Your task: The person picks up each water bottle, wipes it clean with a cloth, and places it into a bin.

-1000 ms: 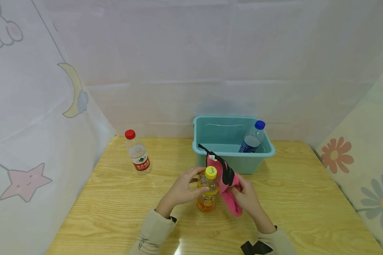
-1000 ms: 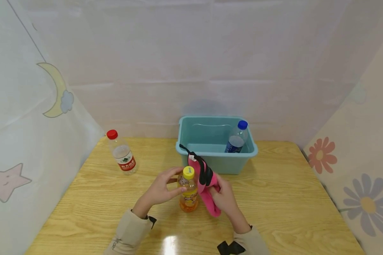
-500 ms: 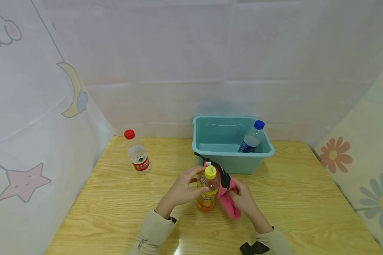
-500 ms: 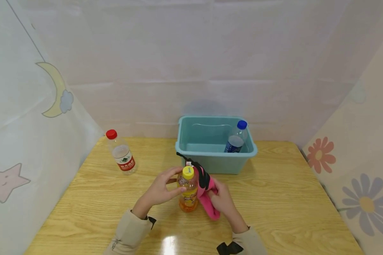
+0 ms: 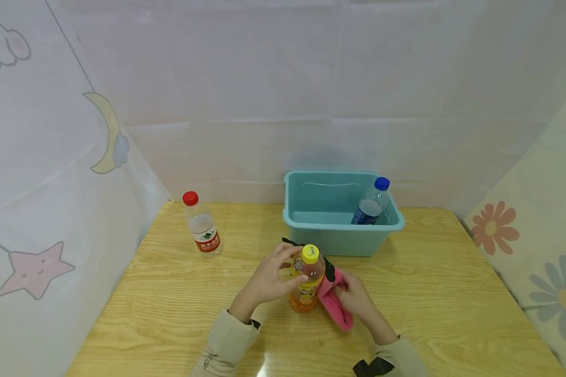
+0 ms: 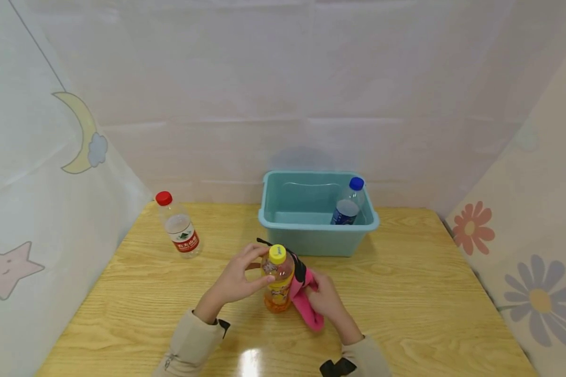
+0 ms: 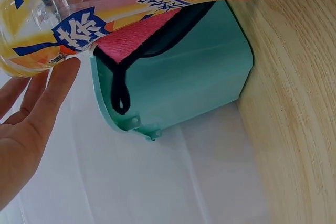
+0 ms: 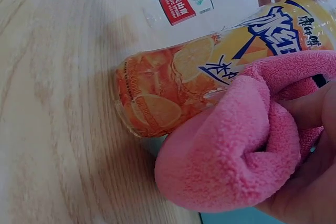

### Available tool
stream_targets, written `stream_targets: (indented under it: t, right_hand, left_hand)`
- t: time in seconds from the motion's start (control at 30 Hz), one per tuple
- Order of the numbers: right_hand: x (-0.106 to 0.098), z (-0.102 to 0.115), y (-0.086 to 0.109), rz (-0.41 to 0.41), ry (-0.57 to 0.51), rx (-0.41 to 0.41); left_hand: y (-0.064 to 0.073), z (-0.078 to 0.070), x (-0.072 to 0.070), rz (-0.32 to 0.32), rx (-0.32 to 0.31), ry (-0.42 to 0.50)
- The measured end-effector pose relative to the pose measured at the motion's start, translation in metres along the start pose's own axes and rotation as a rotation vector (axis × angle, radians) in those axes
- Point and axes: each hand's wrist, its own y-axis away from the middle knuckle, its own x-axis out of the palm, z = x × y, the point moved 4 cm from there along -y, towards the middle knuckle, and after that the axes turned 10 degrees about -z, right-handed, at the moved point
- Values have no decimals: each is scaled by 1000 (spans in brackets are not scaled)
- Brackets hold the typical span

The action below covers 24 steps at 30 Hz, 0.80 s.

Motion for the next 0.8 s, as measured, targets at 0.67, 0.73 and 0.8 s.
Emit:
stream_targets:
  t: [0.67,0.73,0.8]
  right_hand:
    - [16,-13,2,78,208,22]
    - [17,-14,3,75,212,22]
    - [15,-14,3,64,207,12]
  left_hand:
    - [3,-7,0,-68,35,-19]
    - [3,-7,2,-86,48,-24]
    - [3,-8,3,-109,57,-30]
